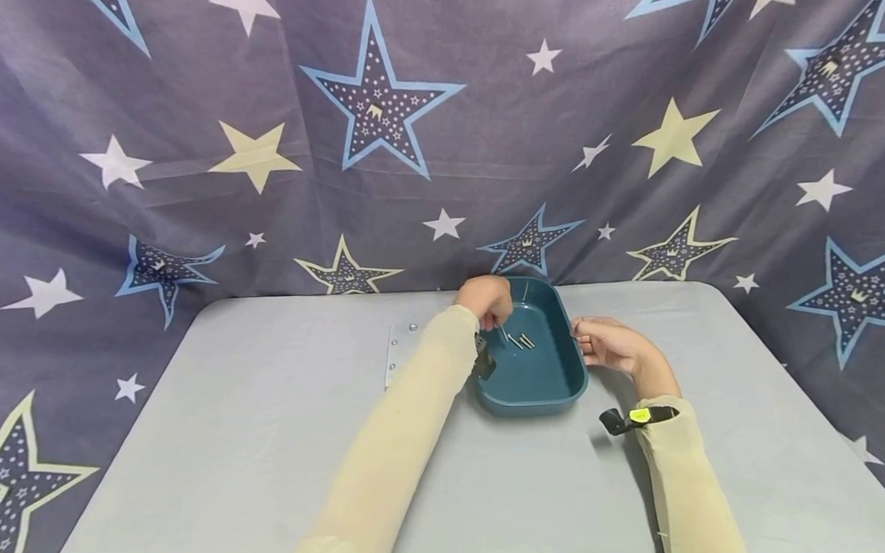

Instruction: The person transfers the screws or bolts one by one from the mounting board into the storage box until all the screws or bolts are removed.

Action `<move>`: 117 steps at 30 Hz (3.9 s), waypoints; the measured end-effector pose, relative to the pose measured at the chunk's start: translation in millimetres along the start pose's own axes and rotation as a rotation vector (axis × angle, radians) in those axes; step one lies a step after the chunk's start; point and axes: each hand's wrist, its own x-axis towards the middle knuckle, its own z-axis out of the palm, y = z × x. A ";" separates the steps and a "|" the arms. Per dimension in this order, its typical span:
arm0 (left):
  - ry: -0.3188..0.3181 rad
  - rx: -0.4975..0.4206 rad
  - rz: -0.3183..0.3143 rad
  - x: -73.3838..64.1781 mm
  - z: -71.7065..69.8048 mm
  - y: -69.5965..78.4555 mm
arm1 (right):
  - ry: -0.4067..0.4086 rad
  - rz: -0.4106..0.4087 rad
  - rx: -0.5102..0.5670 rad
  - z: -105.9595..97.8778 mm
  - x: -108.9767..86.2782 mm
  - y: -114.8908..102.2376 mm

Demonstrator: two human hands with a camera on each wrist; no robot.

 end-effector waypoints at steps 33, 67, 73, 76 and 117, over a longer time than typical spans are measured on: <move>0.243 0.045 -0.211 28.5 34.2 21.6 | 0.006 0.005 0.011 -0.4 0.3 -1.8; 0.241 -0.029 -0.294 37.7 38.3 27.6 | -0.036 -0.009 0.013 0.4 -0.7 -1.5; 0.250 -0.034 -0.293 38.6 39.2 27.3 | -0.046 -0.013 -0.003 0.6 0.0 -1.0; 0.248 -0.035 -0.294 38.1 39.3 26.1 | -0.030 -0.011 0.003 1.2 -0.3 -1.1; 0.470 0.141 0.024 -50.9 -12.3 29.4 | -0.006 0.001 0.012 0.0 1.2 -1.3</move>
